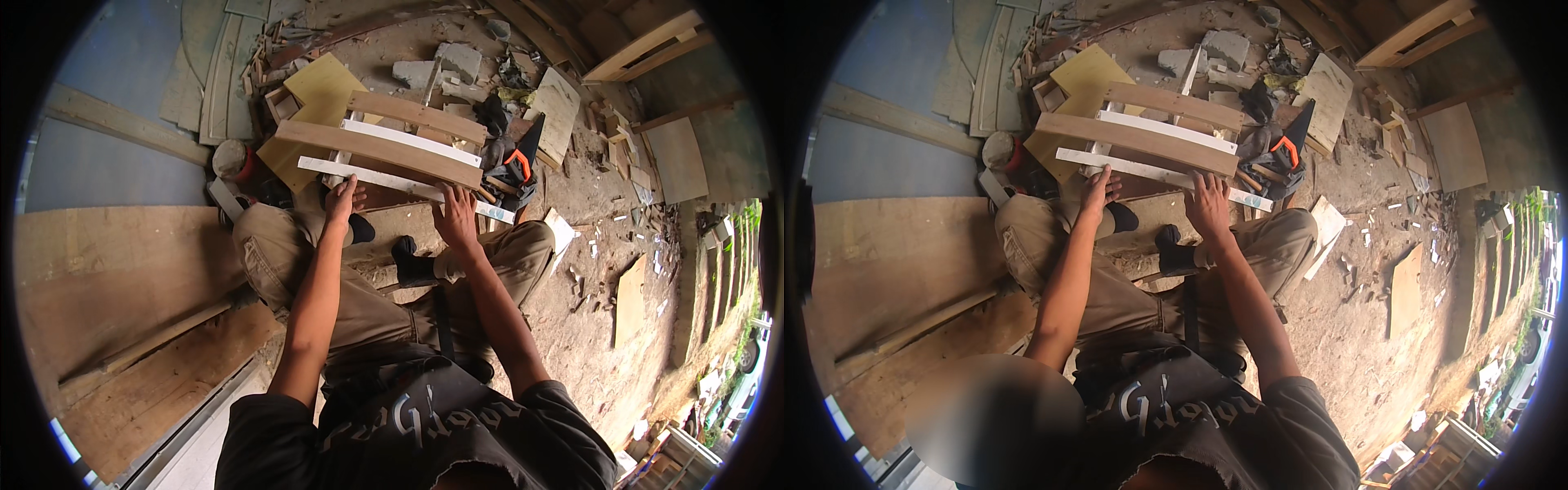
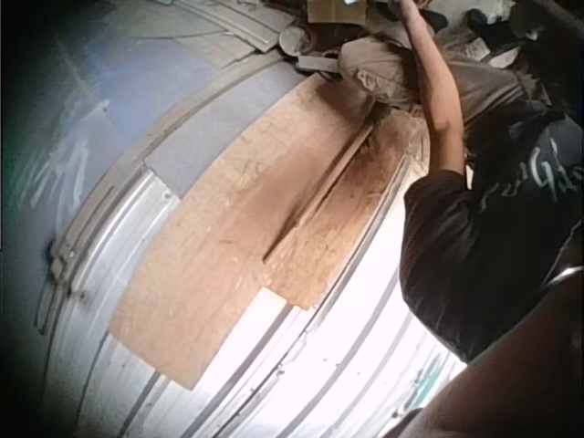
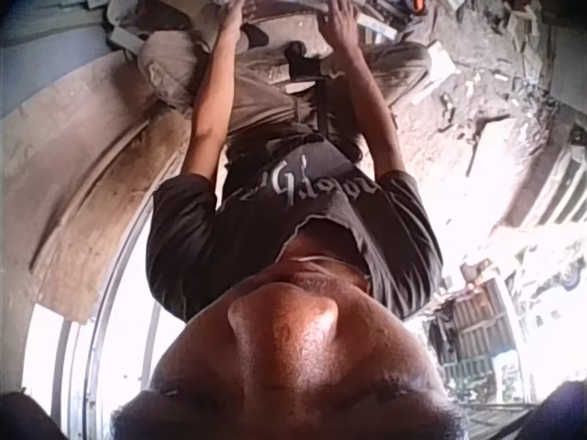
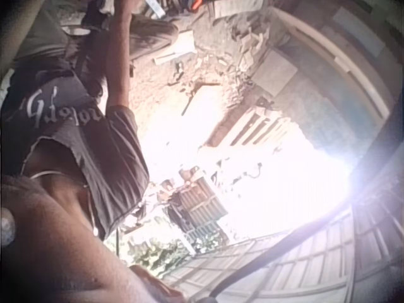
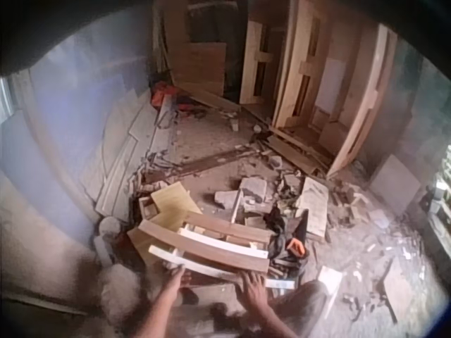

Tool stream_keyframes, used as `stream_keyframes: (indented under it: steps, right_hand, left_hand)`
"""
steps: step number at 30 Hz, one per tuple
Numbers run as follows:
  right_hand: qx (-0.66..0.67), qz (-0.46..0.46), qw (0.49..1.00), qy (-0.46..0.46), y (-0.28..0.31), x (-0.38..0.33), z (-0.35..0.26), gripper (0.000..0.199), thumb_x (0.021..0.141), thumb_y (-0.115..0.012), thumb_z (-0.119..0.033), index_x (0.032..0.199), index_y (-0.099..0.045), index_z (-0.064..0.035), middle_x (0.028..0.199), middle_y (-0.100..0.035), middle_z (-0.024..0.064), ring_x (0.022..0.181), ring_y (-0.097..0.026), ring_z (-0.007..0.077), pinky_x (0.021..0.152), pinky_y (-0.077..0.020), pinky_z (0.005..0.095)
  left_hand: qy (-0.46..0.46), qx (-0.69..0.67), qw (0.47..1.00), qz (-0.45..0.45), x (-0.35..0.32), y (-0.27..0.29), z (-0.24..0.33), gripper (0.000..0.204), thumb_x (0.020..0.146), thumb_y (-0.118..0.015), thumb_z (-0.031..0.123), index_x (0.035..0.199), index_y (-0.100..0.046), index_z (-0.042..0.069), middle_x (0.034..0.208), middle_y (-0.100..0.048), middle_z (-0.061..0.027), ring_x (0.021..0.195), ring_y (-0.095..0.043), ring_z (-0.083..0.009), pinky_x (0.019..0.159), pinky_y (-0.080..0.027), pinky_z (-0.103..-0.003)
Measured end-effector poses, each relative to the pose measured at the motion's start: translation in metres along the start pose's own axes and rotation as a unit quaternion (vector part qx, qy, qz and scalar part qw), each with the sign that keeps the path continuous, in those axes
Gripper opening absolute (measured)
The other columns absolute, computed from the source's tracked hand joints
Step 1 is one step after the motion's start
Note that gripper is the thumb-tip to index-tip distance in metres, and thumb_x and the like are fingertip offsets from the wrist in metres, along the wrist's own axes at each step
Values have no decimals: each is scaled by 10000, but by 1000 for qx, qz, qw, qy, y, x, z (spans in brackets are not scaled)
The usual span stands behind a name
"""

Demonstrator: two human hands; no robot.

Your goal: The person sits on the floor and assembles a wooden structure by hand, fitting together several wooden planks and white strips into a frame-like object. The person repeatedly adjusts and aligns the pieces to form a stable assembly.

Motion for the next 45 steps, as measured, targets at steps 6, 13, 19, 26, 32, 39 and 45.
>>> stream_keyframes:
  steps: [6, 13, 19, 26, 32, 39, 45]
  right_hand:
    - [-74, 25, 997, 21, 1, -3, -3, 347, 850, -673, -173, 1169, -576, -77, 1201, -516, 209, 1159, -486, 387, 999, -341, 517]
    - [16, 46, 999, 3, 10, 2, -9, 411, 855, -674, -178, 1229, -533, -80, 1208, -513, 194, 1151, -492, 386, 989, -345, 515]
    - [-35, -4, 999, -5, 4, -1, -5, 440, 858, -671, -185, 1256, -514, -84, 1204, -518, 188, 1137, -501, 389, 990, -350, 491]
    - [-63, 29, 998, -1, 4, -3, -6, 423, 861, -665, -192, 1245, -526, -83, 1251, -488, 198, 1180, -474, 384, 1008, -331, 508]
    - [-73, 15, 997, 7, -6, -5, 2, 356, 844, -681, -192, 1172, -571, -113, 1252, -488, 202, 1196, -461, 384, 1002, -327, 530]
    - [-43, 10, 999, -7, -2, -6, -2, 379, 848, -679, -192, 1197, -563, -103, 1266, -485, 203, 1197, -461, 385, 1006, -326, 528]
    - [-75, 7, 997, 16, 0, -5, -4, 429, 852, -674, -198, 1242, -530, -92, 1279, -475, 214, 1216, -451, 387, 1020, -319, 519]
  left_hand:
    - [7, 23, 999, -24, 0, 0, 1, 508, 889, -666, 481, 1195, -575, 85, 1015, -675, -57, 889, -654, -159, 713, -529, -323]
    - [-6, 8, 1000, -5, -3, 0, 2, 433, 882, -691, 447, 1086, -627, 71, 937, -697, -53, 779, -674, -130, 614, -543, -272]
    - [-7, 9, 1000, -16, -2, -1, 1, 466, 880, -687, 463, 1119, -605, 72, 962, -688, -58, 813, -666, -140, 644, -537, -289]
    - [7, 25, 999, -26, -1, 0, -1, 527, 889, -664, 485, 1208, -560, 78, 1006, -673, -56, 875, -652, -154, 713, -524, -320]
    - [4, 24, 999, -27, 0, -2, -1, 519, 887, -663, 490, 1194, -564, 83, 1012, -679, -55, 864, -655, -153, 704, -523, -317]
    - [11, 26, 999, -22, -1, 1, -1, 536, 883, -664, 501, 1192, -565, 74, 1012, -681, -59, 864, -656, -155, 707, -524, -318]
    - [9, 25, 999, -23, -2, -1, 0, 532, 883, -665, 501, 1181, -571, 70, 1007, -683, -62, 863, -656, -156, 710, -525, -316]
Point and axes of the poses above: each hand's wrist, its own x-axis towards the middle knuckle, its own y-axis out of the back of the hand, z = x × y, the point moved 5 cm from there along x, towards the middle knuckle
